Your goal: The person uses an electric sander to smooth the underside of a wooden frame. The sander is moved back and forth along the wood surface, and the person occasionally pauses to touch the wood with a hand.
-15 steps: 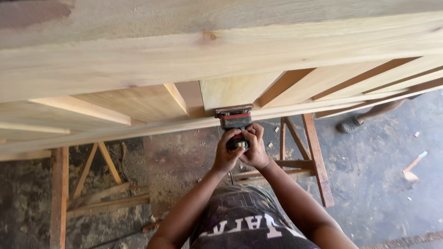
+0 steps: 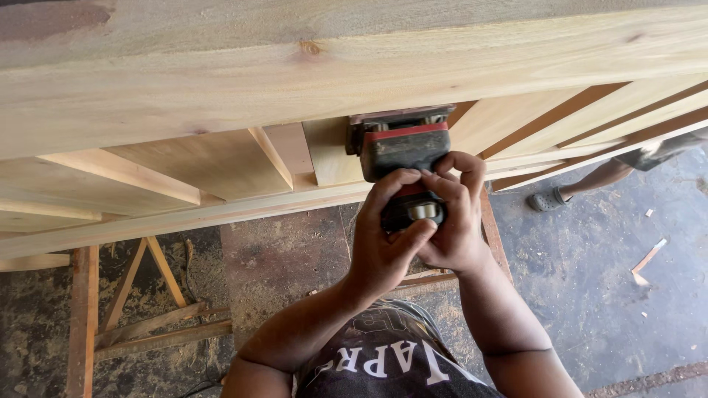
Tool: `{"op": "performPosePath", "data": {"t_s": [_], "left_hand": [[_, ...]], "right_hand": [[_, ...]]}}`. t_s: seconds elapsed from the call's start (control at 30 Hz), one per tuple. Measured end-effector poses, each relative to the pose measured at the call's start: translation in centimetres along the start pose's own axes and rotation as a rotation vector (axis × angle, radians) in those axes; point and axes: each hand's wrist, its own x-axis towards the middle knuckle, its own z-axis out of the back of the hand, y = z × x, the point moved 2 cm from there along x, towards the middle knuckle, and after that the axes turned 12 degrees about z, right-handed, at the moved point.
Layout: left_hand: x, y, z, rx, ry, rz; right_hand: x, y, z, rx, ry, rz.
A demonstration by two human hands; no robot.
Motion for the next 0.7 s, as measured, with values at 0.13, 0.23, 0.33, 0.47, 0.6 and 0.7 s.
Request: {"op": "performPosePath", "data": {"t_s": [0.13, 0.23, 0.33, 0.47, 0.6, 0.7], "left_hand": [[0.2, -0.6, 1.8, 0.040, -0.037, 0.003], [-0.2, -0.3, 2.9, -0.010, -0.027, 0.088], [-0.7, -0.9, 3.4, -0.058, -0.016, 0.085], [-0.9, -2.2, 3.9, -0.073, 0.001, 0.057], [-0.9, -3.1, 4.6, -0.017, -0.011, 0.103], [-1.1, -3.5, 5.1, -0.029, -0.016, 0.116]], "right_hand": [[1.3, 1.9, -3.0, -0.065, 0.002, 0.013], [1.3, 2.9, -3.9, -0.111, 0.048, -0.030], [1.8, 3.4, -3.4, -0.084, 0.061, -0.059], [2.8, 4.3, -2.9, -0.033, 0.060, -0.088], [3.8, 5.5, -4.0, -0.120, 0.048, -0.037], [4.2, 6.0, -4.2, -0.119, 0.067, -0.048]]}}
